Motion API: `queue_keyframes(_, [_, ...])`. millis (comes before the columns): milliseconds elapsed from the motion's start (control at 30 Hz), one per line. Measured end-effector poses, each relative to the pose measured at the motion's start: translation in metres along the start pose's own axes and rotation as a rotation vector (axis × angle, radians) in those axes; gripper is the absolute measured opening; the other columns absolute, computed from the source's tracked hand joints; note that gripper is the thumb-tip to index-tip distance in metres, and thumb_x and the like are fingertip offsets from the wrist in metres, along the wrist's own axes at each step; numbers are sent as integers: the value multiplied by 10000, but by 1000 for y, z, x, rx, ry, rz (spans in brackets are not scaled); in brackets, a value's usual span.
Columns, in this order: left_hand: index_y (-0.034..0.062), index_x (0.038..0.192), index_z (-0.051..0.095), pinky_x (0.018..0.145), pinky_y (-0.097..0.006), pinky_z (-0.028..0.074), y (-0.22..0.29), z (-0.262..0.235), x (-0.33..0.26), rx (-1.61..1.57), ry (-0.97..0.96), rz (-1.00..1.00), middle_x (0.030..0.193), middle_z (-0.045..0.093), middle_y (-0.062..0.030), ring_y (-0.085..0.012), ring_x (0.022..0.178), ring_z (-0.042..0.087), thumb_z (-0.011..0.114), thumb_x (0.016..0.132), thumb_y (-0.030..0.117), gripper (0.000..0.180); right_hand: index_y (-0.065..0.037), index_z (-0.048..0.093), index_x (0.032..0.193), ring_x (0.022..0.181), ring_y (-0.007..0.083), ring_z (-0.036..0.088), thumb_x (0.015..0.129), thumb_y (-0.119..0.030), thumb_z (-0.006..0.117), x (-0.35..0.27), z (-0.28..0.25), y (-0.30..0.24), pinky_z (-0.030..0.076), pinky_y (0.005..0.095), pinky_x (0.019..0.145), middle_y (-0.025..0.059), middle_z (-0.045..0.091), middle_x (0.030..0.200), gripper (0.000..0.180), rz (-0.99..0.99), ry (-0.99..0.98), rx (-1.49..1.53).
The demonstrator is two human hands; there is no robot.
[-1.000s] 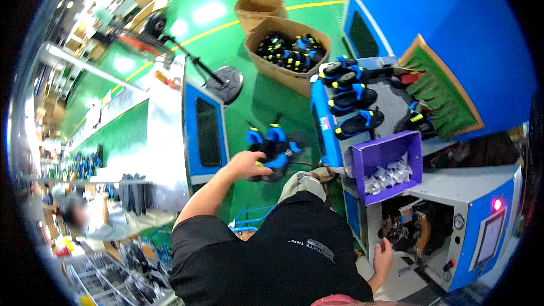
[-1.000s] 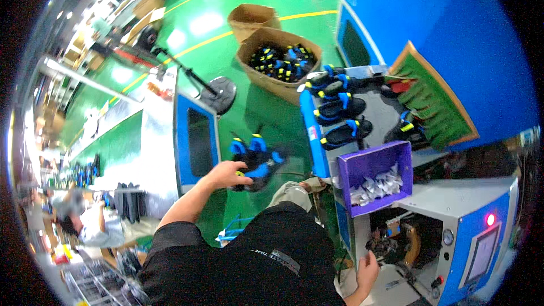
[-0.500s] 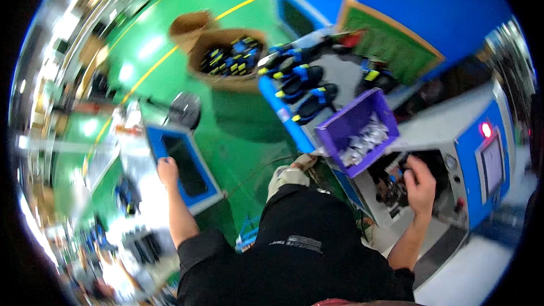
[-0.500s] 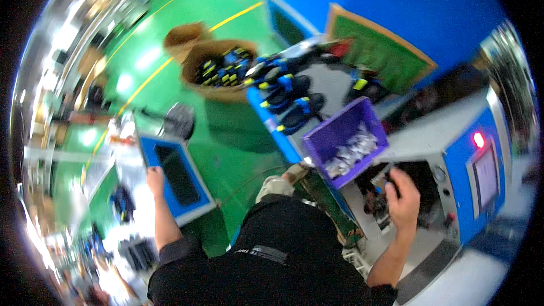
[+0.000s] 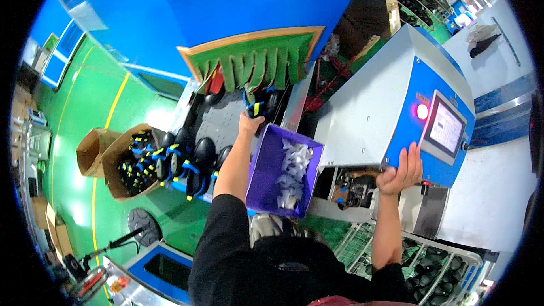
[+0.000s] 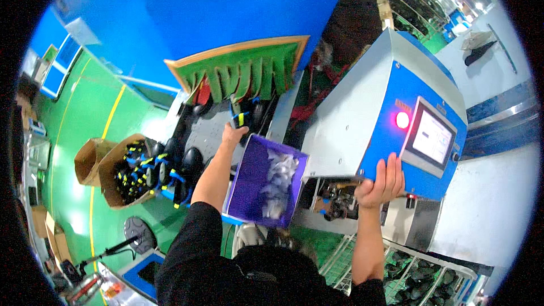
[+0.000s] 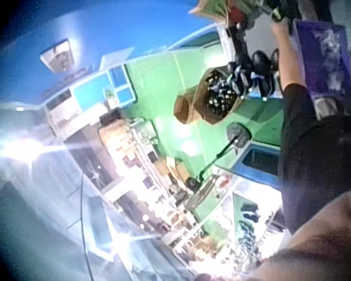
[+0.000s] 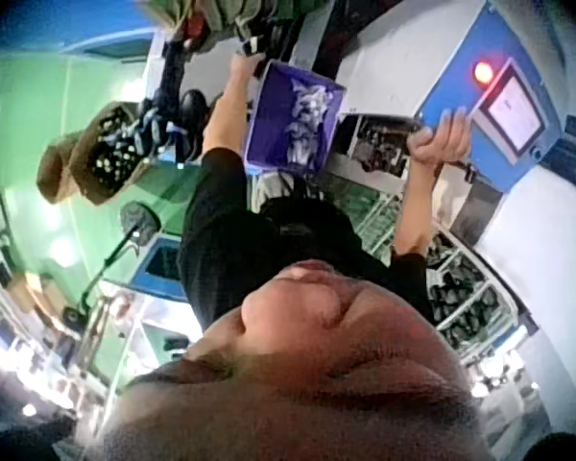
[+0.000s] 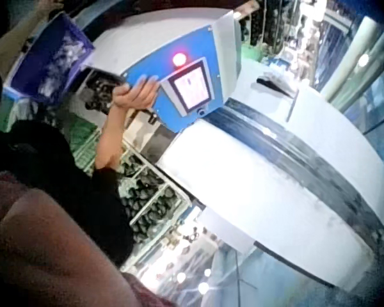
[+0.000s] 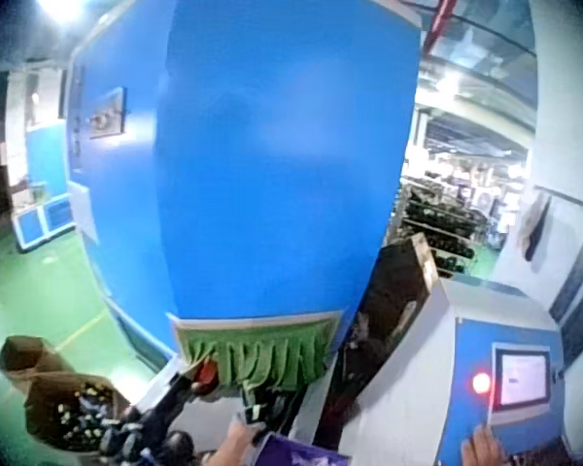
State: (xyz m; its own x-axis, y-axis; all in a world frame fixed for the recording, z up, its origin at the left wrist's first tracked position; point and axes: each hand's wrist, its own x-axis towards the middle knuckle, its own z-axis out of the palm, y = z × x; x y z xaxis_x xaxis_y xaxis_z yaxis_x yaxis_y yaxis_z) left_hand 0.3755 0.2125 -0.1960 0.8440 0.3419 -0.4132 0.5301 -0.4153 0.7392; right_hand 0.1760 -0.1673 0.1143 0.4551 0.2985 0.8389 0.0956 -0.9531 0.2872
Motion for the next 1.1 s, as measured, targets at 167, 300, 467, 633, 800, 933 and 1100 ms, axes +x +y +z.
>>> queue_keyframes(167, [-1, 1305, 478, 996, -448, 504, -32, 71, 44, -231, 188, 43, 1209, 649, -211, -392, 1139, 641, 947, 611, 224, 868, -36, 546, 1376, 1279, 370, 582, 1106, -375, 237, -16, 1, 1, 403, 502, 1079, 224, 605, 1399, 532, -19, -51, -89])
queue_keyframes(300, [19, 1310, 508, 952, -444, 521, -20, 37, 51, -105, 102, -92, 1157, 690, -210, -391, 1065, 672, 888, 607, 181, 815, -39, 525, 1402, 1297, 367, 562, 1101, -390, 217, -21, 3, -3, 387, 496, 1095, 217, 598, 1402, 555, -4, -59, -76])
queue_keyframes(467, [-8, 970, 677, 794, -394, 521, 46, -50, 2, -393, 145, -43, 877, 709, -121, -271, 825, 670, 782, 666, 132, 351, -41, 566, 1362, 1293, 360, 560, 1098, -380, 278, -14, 0, -3, 374, 495, 1090, 203, 607, 1401, 517, 34, -67, -66])
queue_keyframes(633, [-9, 1220, 657, 829, -361, 556, 55, -129, -151, -951, -226, 152, 1033, 700, -55, -220, 874, 671, 715, 750, 65, 479, -15, 525, 1424, 1401, 411, 460, 1030, -338, 504, 5, -29, -30, 280, 531, 1186, 245, 514, 1492, 511, 267, -237, 204])
queue_keyframes(800, [27, 1457, 433, 963, -412, 524, 57, -107, -324, -934, -510, 13, 1262, 586, -68, -215, 1099, 612, 802, 771, 183, 794, -99, 124, 1653, 1470, 383, 352, 887, -307, 756, -33, -84, -135, 225, 532, 1233, 205, 381, 1592, 1014, 731, -277, 1456])
queue_keyframes(933, [47, 1197, 506, 920, -439, 478, 89, -72, -393, -178, 361, 1009, 1039, 517, -105, -305, 1064, 562, 977, 624, 405, 823, -143, 53, 1674, 1309, 271, 537, 799, -86, 769, -63, -94, -126, 459, 401, 1099, 117, 456, 1511, 1132, 1367, -377, 1773])
queue_keyframes(1100, [48, 734, 518, 655, -521, 484, 68, -62, -412, 237, -250, 1091, 777, 586, -151, -416, 684, 587, 697, 906, 485, 503, -78, 161, 1661, 1350, 267, 514, 784, -210, 841, -49, -140, -60, 430, 395, 1115, 176, 471, 1526, 1117, 852, -729, 1490])
